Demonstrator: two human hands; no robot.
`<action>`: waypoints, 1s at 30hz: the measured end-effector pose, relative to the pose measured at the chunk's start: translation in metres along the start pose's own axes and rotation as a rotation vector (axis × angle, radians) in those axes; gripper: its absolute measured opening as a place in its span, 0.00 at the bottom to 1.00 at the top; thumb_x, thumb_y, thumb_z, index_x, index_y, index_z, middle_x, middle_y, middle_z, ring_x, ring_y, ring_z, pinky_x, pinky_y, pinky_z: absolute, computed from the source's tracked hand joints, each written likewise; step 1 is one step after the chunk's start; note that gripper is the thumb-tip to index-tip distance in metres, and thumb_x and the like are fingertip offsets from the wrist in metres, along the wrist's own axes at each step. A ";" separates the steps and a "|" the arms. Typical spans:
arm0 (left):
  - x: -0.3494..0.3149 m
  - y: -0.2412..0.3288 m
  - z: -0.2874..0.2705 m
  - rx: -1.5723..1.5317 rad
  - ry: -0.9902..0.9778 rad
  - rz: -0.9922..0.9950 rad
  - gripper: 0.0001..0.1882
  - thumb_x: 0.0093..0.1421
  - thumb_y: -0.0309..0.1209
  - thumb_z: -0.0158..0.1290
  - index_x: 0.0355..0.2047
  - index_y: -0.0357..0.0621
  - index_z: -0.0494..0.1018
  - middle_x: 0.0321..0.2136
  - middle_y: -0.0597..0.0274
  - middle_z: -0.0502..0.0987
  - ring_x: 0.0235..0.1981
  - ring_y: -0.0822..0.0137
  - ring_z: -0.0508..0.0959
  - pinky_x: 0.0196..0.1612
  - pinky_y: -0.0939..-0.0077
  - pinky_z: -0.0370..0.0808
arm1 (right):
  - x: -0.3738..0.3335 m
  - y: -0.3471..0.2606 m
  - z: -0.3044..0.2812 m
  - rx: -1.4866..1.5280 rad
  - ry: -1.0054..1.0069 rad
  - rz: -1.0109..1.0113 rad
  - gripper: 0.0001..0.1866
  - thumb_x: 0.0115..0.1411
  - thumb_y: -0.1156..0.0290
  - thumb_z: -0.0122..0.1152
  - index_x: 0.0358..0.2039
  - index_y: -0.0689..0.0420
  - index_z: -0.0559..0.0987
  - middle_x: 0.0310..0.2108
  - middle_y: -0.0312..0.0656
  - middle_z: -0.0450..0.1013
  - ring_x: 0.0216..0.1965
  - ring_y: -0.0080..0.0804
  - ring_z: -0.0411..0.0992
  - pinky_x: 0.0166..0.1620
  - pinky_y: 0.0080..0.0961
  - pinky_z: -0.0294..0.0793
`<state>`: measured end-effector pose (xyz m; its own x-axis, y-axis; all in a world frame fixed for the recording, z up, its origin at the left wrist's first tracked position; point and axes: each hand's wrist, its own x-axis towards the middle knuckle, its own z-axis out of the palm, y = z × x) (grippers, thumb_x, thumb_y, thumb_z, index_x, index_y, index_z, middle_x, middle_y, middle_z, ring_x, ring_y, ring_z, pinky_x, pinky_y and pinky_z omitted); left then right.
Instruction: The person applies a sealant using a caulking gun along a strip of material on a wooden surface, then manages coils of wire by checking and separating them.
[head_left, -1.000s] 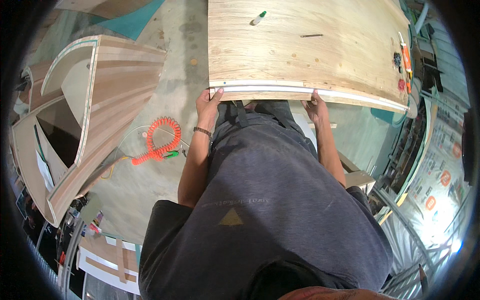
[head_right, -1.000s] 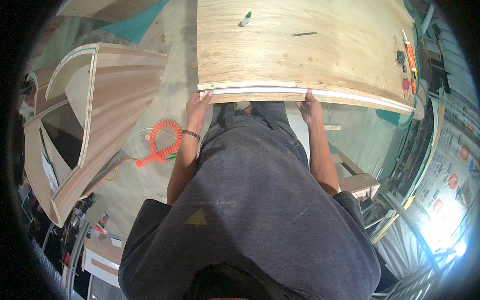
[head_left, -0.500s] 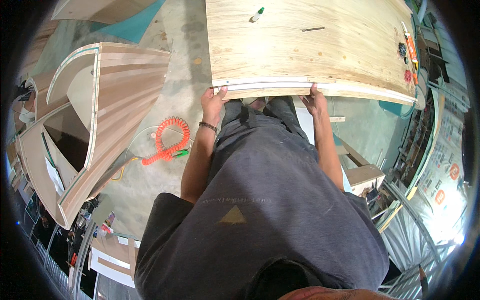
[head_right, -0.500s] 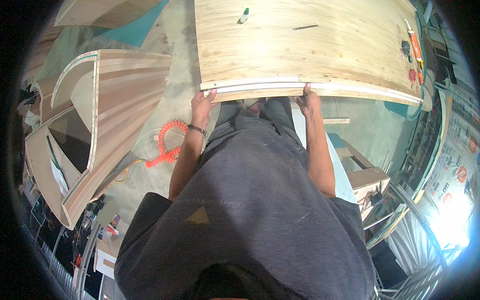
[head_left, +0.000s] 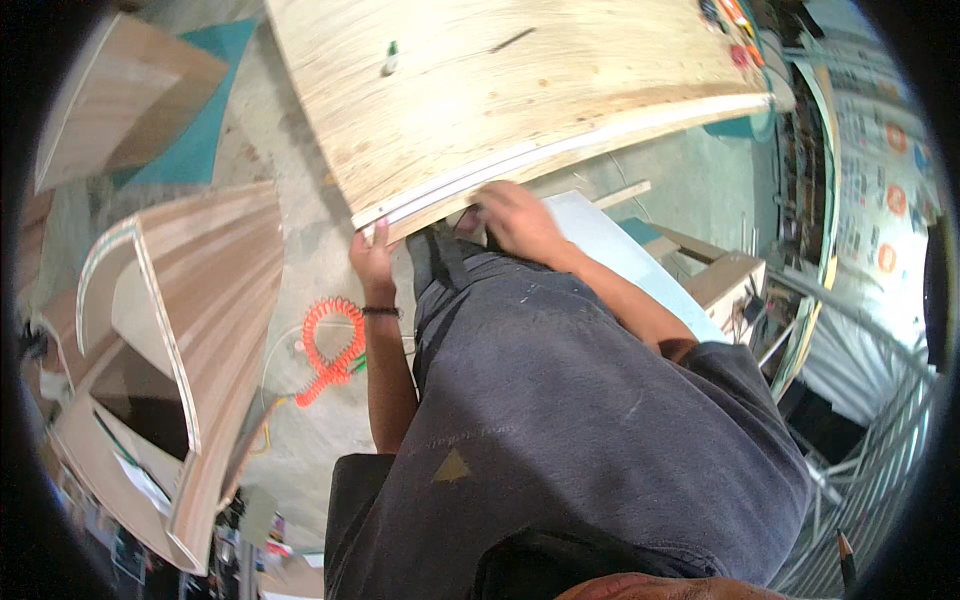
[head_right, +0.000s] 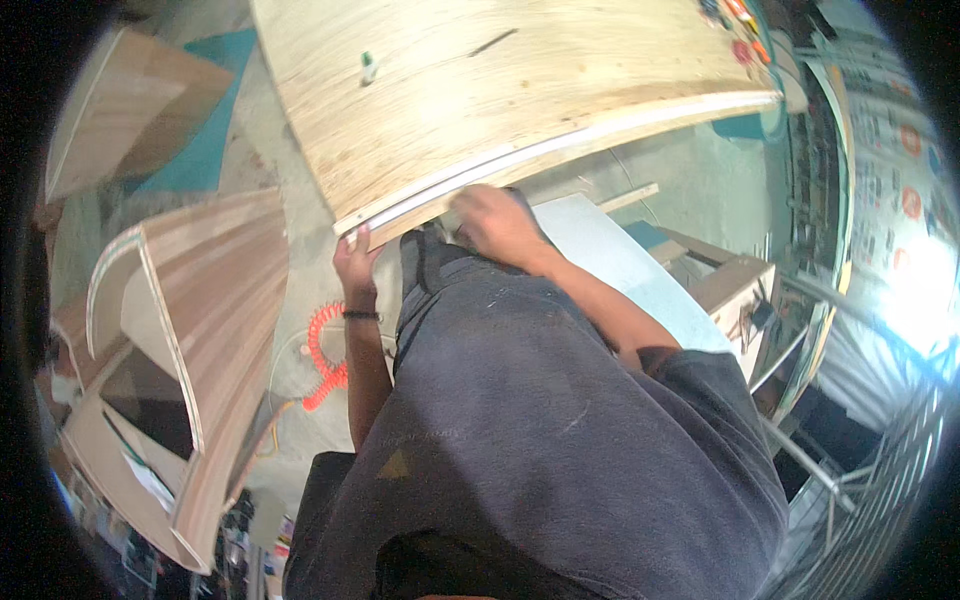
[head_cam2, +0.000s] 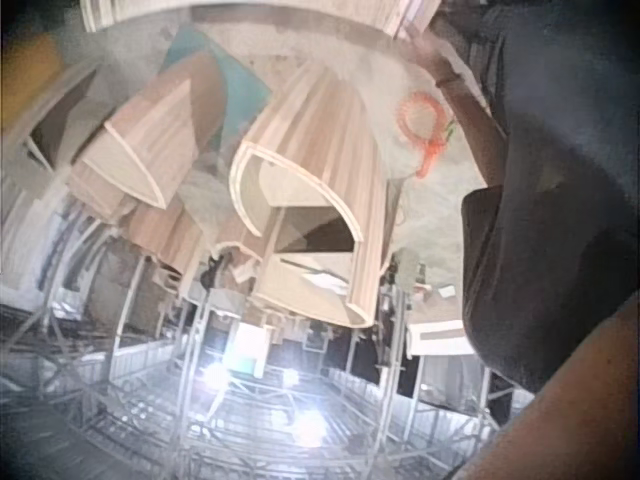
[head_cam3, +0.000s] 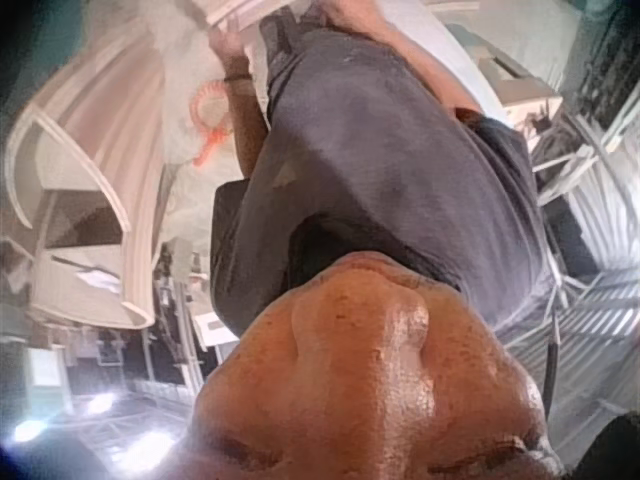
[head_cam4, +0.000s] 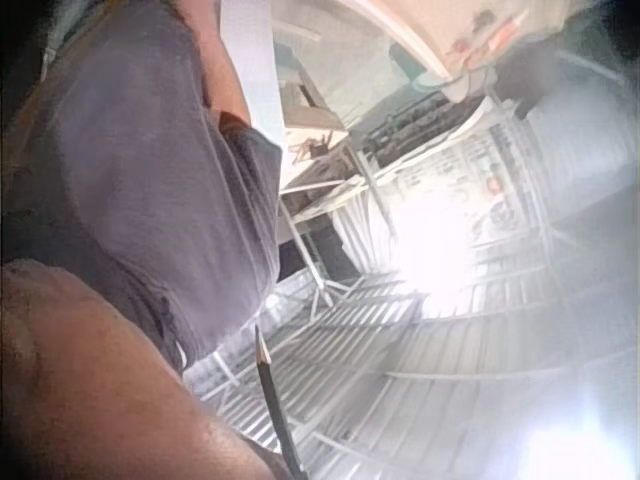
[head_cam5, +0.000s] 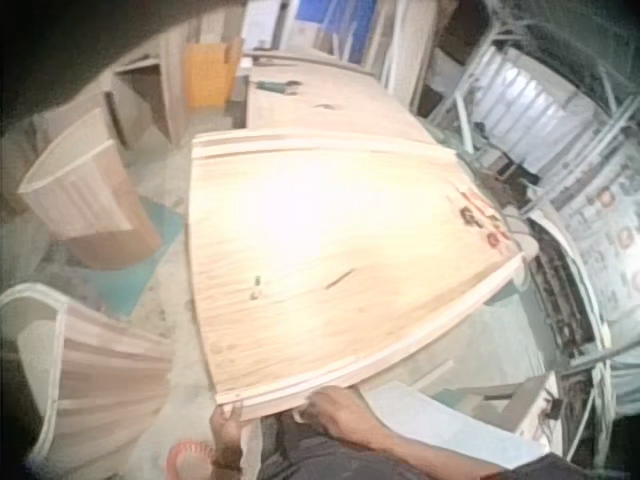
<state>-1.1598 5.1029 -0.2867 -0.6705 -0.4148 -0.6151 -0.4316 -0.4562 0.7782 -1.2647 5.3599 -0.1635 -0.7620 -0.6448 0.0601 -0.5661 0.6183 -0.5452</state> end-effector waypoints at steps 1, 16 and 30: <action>0.004 -0.003 -0.002 0.026 0.007 -0.006 0.23 0.69 0.37 0.59 0.59 0.35 0.71 0.52 0.55 0.79 0.51 0.61 0.81 0.49 0.60 0.84 | 0.007 -0.004 0.006 -0.027 -0.031 -0.135 0.19 0.60 0.72 0.63 0.51 0.66 0.79 0.52 0.53 0.76 0.56 0.51 0.73 0.60 0.42 0.73; -0.006 0.023 0.008 0.037 0.094 -0.176 0.23 0.69 0.33 0.57 0.62 0.43 0.68 0.54 0.57 0.77 0.54 0.62 0.78 0.46 0.58 0.85 | -0.051 0.132 -0.023 -0.351 0.048 0.009 0.33 0.64 0.64 0.60 0.68 0.59 0.68 0.64 0.47 0.67 0.67 0.45 0.63 0.72 0.42 0.61; -0.018 0.023 -0.001 0.522 0.306 0.023 0.30 0.70 0.42 0.58 0.64 0.37 0.66 0.54 0.54 0.77 0.55 0.59 0.77 0.55 0.53 0.75 | -0.117 0.335 -0.119 -0.363 0.184 0.112 0.36 0.63 0.59 0.65 0.69 0.55 0.68 0.67 0.46 0.65 0.71 0.44 0.59 0.75 0.45 0.55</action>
<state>-1.1563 5.0992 -0.2581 -0.5125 -0.6633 -0.5453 -0.7102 -0.0296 0.7034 -1.4025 5.6957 -0.2532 -0.8497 -0.4943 0.1834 -0.5260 0.8190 -0.2292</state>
